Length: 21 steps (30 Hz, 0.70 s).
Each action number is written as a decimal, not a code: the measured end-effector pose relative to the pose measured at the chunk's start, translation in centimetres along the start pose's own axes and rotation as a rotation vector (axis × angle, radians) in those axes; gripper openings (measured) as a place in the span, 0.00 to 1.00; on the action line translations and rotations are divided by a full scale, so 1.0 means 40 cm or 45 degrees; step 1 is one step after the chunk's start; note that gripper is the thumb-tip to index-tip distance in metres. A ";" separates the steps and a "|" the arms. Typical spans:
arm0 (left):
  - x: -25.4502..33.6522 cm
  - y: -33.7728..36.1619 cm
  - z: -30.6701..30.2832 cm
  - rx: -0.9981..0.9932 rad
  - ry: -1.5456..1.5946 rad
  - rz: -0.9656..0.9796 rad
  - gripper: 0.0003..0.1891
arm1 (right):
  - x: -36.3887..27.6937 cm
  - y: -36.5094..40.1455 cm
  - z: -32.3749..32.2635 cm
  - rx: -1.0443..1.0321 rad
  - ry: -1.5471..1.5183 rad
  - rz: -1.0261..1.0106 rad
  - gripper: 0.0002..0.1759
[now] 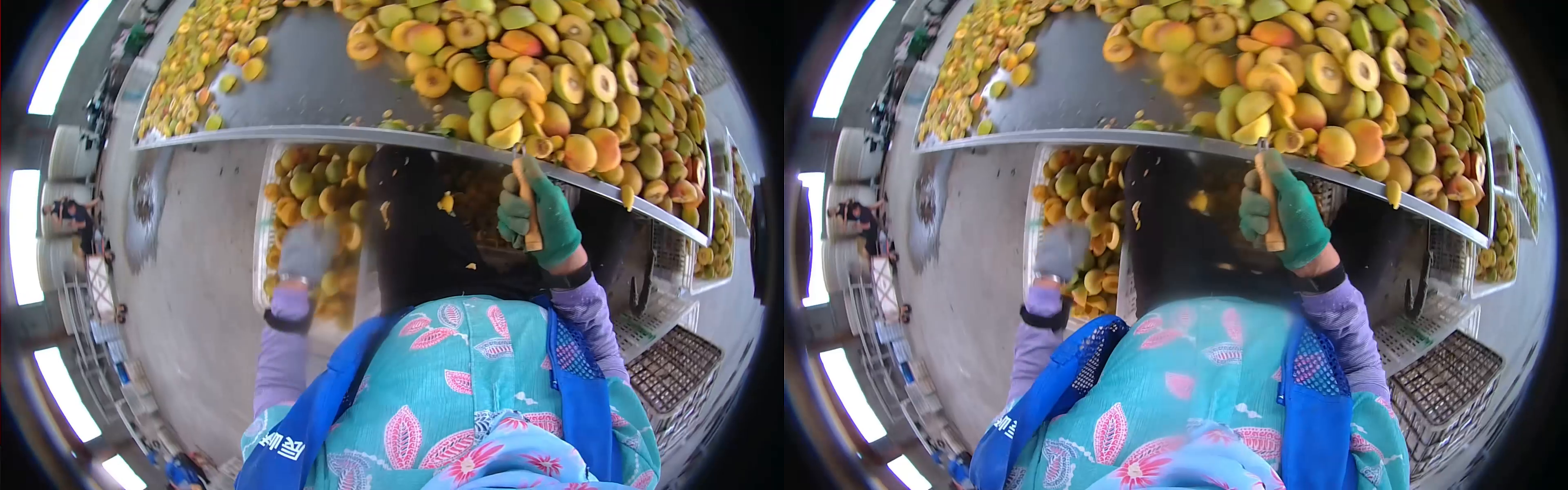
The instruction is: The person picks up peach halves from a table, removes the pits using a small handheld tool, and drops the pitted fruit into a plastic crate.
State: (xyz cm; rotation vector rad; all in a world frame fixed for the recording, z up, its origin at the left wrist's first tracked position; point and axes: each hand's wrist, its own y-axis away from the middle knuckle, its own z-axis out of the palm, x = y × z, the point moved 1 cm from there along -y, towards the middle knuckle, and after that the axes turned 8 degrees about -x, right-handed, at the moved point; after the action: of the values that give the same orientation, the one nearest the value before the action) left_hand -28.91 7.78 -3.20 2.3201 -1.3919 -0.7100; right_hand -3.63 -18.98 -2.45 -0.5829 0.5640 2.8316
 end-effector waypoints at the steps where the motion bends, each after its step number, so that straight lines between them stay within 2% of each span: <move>1: -0.013 -0.098 -0.042 0.689 0.251 0.269 0.07 | -0.006 0.000 0.000 0.074 -0.004 -0.006 0.22; 2: 0.054 -0.157 -0.186 0.923 0.447 0.176 0.05 | -0.002 -0.006 0.011 0.144 -0.005 -0.011 0.22; 3: 0.096 -0.227 -0.294 0.948 0.681 0.338 0.13 | -0.002 -0.008 0.017 0.216 -0.013 -0.016 0.22; 5: 0.199 -0.390 -0.410 0.864 0.553 0.265 0.13 | -0.009 -0.008 0.029 0.213 -0.050 -0.051 0.23; 7: 0.274 -0.534 -0.443 0.727 0.298 0.290 0.18 | -0.016 -0.003 0.038 0.214 -0.058 -0.074 0.23; 10: 0.271 -0.578 -0.460 0.485 0.150 0.409 0.13 | -0.028 -0.013 0.042 0.299 0.279 -0.222 0.22; 11: 0.262 -0.552 -0.461 0.442 0.140 0.422 0.15 | -0.027 -0.025 0.040 0.313 0.560 -0.394 0.22; 13: 0.245 -0.466 -0.434 0.217 1.137 0.323 0.14 | -0.016 -0.073 0.033 0.330 1.126 -0.731 0.21; 14: 0.240 -0.418 -0.417 0.088 1.633 0.248 0.14 | -0.018 -0.082 0.066 0.401 1.215 -0.675 0.22; 15: 0.256 -0.369 -0.403 0.177 1.914 0.375 0.15 | -0.018 -0.091 0.099 0.470 1.303 -0.615 0.23; 17: 0.317 -0.288 -0.382 0.384 2.487 0.642 0.17 | -0.011 -0.108 0.124 0.445 1.558 -0.521 0.24; 18: 0.332 -0.274 -0.376 0.385 2.574 0.668 0.17 | -0.009 -0.116 0.127 0.436 1.687 -0.473 0.24; 19: 0.343 -0.263 -0.371 0.385 2.661 0.696 0.17 | -0.004 -0.124 0.126 0.394 1.660 -0.356 0.25; 20: 0.355 -0.253 -0.369 0.385 2.745 0.729 0.17 | 0.006 -0.124 0.123 0.412 1.672 -0.397 0.25; 21: 0.366 -0.242 -0.372 0.527 2.558 0.673 0.18 | 0.017 -0.125 0.117 0.432 1.684 -0.440 0.25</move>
State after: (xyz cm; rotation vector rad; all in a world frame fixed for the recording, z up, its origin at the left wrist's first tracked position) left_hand -7.61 -0.22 0.33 1.3367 -0.8048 1.7016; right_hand -4.52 -12.45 -0.37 -2.1553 0.9319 1.6287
